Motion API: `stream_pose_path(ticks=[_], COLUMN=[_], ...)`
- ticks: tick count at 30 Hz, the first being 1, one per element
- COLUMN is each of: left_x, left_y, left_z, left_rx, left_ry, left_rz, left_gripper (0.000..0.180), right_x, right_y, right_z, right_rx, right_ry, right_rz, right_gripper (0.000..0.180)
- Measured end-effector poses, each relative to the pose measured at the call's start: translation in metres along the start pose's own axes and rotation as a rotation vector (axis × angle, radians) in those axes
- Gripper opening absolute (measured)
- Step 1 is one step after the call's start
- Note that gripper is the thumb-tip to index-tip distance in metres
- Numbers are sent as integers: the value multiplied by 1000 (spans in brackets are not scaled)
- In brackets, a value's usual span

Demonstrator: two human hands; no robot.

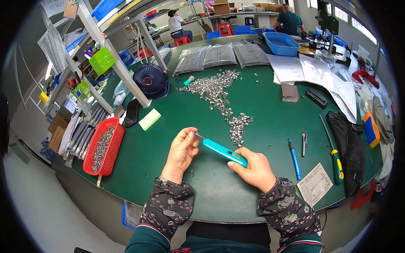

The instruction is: Using a utility knife to deburr or scrape small metal components at a workshop bench.

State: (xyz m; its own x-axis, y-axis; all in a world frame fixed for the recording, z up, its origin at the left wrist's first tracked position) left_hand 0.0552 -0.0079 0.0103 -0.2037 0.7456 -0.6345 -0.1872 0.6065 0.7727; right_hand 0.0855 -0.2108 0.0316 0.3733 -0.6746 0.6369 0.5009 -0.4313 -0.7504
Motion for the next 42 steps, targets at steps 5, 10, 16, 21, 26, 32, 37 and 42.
stream_pose_path(ticks=[5,10,16,21,26,32,37,42], left_x=[-5,-5,-4,-3,-4,-3,2,0], left_y=[3,5,3,1,-1,-6,-8,-11], left_z=[-1,-2,-2,-1,-2,0,0,0], left_rx=[-23,-88,-103,-96,-92,-96,-43,2], left_ry=[-44,-10,1,14,11,49,59,131], left_rz=[-6,73,94,123,161,169,172,120], left_gripper=[12,12,13,14,15,17,20,24], right_x=[-1,0,5,8,13,15,15,15], right_y=[2,8,7,2,-6,-14,-19,-20], right_z=[1,1,1,-1,-3,-6,-7,-7], right_rx=[-7,-17,-11,59,93,261,315,324], right_ry=[-53,-34,29,168,253,398,436,421], right_rz=[25,72,-32,-184,-272,-465,-557,-558], right_gripper=[31,32,31,30,28,26,29,28])
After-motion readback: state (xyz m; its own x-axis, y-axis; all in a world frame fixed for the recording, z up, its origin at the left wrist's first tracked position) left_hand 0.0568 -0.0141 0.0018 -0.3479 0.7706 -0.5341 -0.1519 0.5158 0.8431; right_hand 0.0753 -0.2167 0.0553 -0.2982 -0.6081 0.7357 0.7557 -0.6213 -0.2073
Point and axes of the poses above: each hand's wrist, its own z-axis towards the middle knuckle, its own x-axis out of the back of the hand, y = z × x, the point moved 5 cm from there along z, towards the middle knuckle, and after that the axes turned 7 degrees about -z, right-handed, at the moved point
